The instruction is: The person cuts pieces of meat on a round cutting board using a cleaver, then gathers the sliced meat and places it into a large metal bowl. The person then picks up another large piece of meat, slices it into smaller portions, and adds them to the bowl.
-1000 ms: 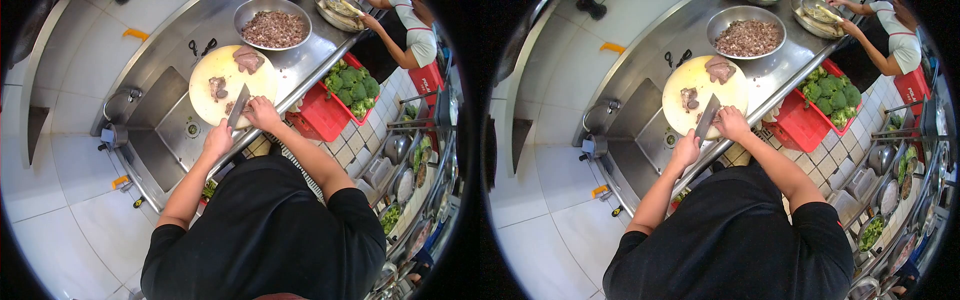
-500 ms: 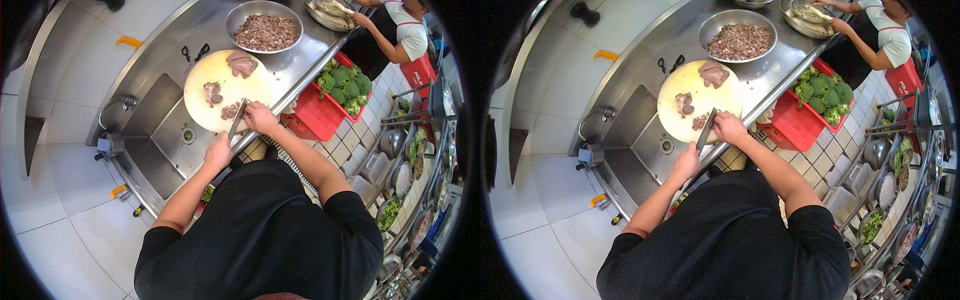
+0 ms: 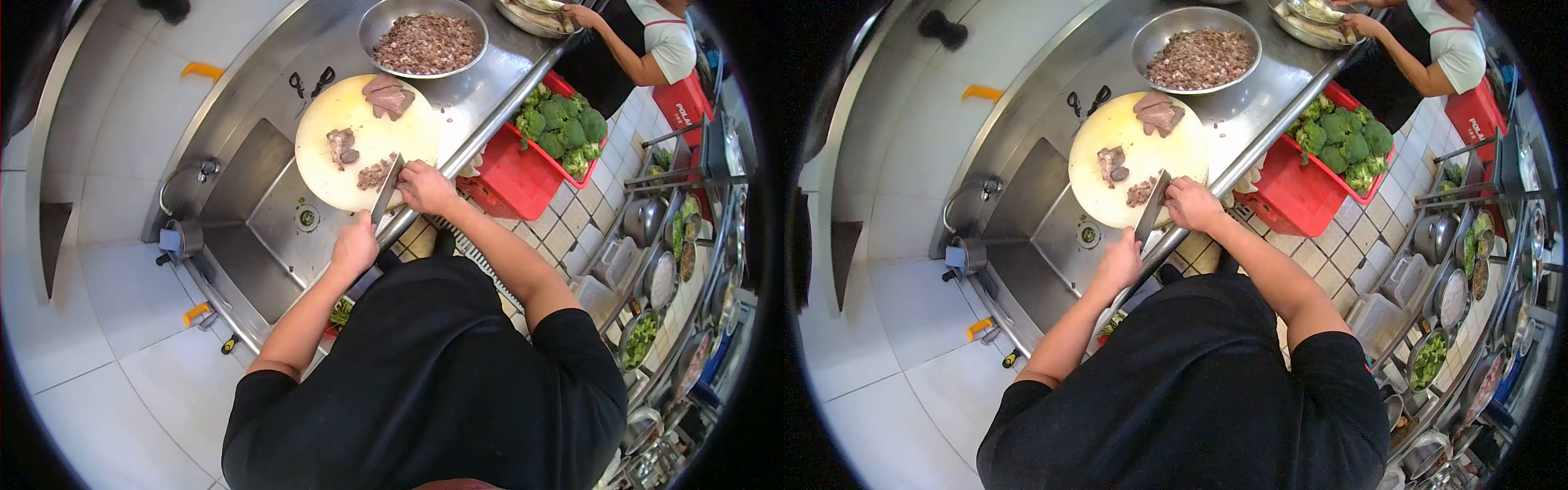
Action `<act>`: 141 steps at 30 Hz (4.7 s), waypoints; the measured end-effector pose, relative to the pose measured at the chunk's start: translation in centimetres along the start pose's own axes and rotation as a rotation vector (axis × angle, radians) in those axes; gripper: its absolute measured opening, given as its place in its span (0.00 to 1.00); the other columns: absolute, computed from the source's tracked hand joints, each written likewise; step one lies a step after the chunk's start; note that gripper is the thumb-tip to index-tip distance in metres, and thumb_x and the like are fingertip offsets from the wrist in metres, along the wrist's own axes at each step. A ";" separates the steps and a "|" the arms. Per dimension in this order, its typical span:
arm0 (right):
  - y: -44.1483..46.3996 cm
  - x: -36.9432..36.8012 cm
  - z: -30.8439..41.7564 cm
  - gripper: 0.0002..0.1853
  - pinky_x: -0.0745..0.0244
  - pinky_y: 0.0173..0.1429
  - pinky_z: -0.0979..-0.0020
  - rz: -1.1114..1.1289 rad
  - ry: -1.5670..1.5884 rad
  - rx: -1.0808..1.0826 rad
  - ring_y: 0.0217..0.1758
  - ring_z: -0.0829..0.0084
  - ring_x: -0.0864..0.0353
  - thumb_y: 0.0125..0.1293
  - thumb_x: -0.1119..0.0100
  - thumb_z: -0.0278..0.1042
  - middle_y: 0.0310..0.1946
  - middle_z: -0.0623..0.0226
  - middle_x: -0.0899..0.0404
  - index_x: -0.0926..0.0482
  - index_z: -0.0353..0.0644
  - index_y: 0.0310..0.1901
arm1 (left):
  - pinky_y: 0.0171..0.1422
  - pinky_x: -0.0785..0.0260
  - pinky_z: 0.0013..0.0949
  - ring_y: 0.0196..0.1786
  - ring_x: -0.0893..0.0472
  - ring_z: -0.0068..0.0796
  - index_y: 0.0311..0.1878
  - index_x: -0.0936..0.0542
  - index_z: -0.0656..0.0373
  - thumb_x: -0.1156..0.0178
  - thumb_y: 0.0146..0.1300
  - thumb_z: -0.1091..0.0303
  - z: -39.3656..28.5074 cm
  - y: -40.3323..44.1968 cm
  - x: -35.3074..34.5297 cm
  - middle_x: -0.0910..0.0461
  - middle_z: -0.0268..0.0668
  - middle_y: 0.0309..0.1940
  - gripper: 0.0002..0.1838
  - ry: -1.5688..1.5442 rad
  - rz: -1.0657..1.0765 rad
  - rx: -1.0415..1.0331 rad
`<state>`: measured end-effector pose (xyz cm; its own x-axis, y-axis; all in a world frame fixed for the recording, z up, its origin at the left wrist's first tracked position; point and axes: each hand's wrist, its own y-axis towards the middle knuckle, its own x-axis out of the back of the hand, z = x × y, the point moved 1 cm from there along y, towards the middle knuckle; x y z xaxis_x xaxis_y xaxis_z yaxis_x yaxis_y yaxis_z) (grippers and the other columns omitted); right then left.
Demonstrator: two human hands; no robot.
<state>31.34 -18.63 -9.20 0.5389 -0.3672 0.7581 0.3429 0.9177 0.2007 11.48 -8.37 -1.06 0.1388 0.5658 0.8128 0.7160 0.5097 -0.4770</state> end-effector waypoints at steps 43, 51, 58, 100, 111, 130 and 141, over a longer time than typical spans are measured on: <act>-1.2 0.8 0.0 0.05 0.21 0.61 0.54 -0.079 -0.031 -0.166 0.53 0.51 0.18 0.60 0.35 0.28 0.41 0.56 0.17 0.16 0.40 0.39 | 0.50 0.26 0.66 0.41 0.16 0.70 0.51 0.27 0.62 0.46 0.77 0.63 0.0 0.4 1.8 0.16 0.63 0.34 0.11 -0.011 -0.049 -0.182; -1.4 0.1 -0.7 0.03 0.19 0.57 0.56 -0.068 -0.079 -0.154 0.51 0.55 0.17 0.63 0.38 0.28 0.39 0.60 0.17 0.17 0.41 0.35 | 0.50 0.25 0.66 0.42 0.15 0.70 0.51 0.27 0.62 0.46 0.77 0.63 -0.4 2.3 0.2 0.16 0.64 0.34 0.11 -0.011 -0.048 -0.168; -2.1 0.1 -1.2 0.04 0.18 0.55 0.56 -0.115 -0.108 -0.158 0.52 0.57 0.17 0.63 0.39 0.28 0.39 0.62 0.17 0.16 0.43 0.36 | 0.51 0.26 0.66 0.43 0.17 0.71 0.52 0.28 0.62 0.46 0.77 0.62 -0.1 1.3 -1.1 0.17 0.66 0.35 0.13 -0.064 -0.015 -0.109; 5.2 -3.8 3.0 0.41 0.38 0.81 0.55 -0.565 0.393 -0.427 0.78 0.45 0.32 0.71 0.33 0.55 0.71 0.38 0.29 0.31 0.29 0.73 | 0.14 0.33 0.37 0.13 0.31 0.28 0.58 0.33 0.53 0.46 0.78 0.68 -0.7 5.5 -5.1 0.32 0.33 0.19 0.11 -1.278 0.151 0.014; 18.7 12.2 -1.5 0.24 0.29 0.71 0.55 -0.957 0.159 -0.100 0.64 0.50 0.24 0.70 0.32 0.41 0.59 0.51 0.24 0.20 0.40 0.64 | 0.15 0.30 0.37 0.14 0.27 0.29 0.62 0.30 0.62 0.41 0.65 0.75 -13.2 11.9 12.0 0.27 0.35 0.22 0.22 -0.991 -0.051 -0.266; 28.1 12.0 -8.5 0.14 0.16 0.56 0.50 -0.013 -0.098 -0.095 0.51 0.47 0.12 0.66 0.37 0.40 0.47 0.48 0.12 0.13 0.43 0.48 | 0.17 0.35 0.33 0.14 0.34 0.21 0.61 0.29 0.54 0.43 0.81 0.59 0.8 -0.6 15.2 0.33 0.29 0.18 0.14 -1.313 -0.508 0.207; 19.4 -1.3 -4.9 0.25 0.26 0.66 0.47 0.111 -0.466 -0.402 0.66 0.49 0.19 0.74 0.42 0.47 0.60 0.47 0.17 0.21 0.34 0.62 | 0.14 0.35 0.34 0.13 0.31 0.26 0.53 0.34 0.50 0.44 0.81 0.62 7.6 -3.1 -1.7 0.31 0.32 0.20 0.09 -1.448 -0.173 0.323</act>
<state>41.04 -1.09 -9.35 0.2268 -0.0844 0.9703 0.6158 0.7842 -0.0757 3.87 -6.01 -3.52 -0.8498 0.5224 -0.0705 0.4474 0.6440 -0.6205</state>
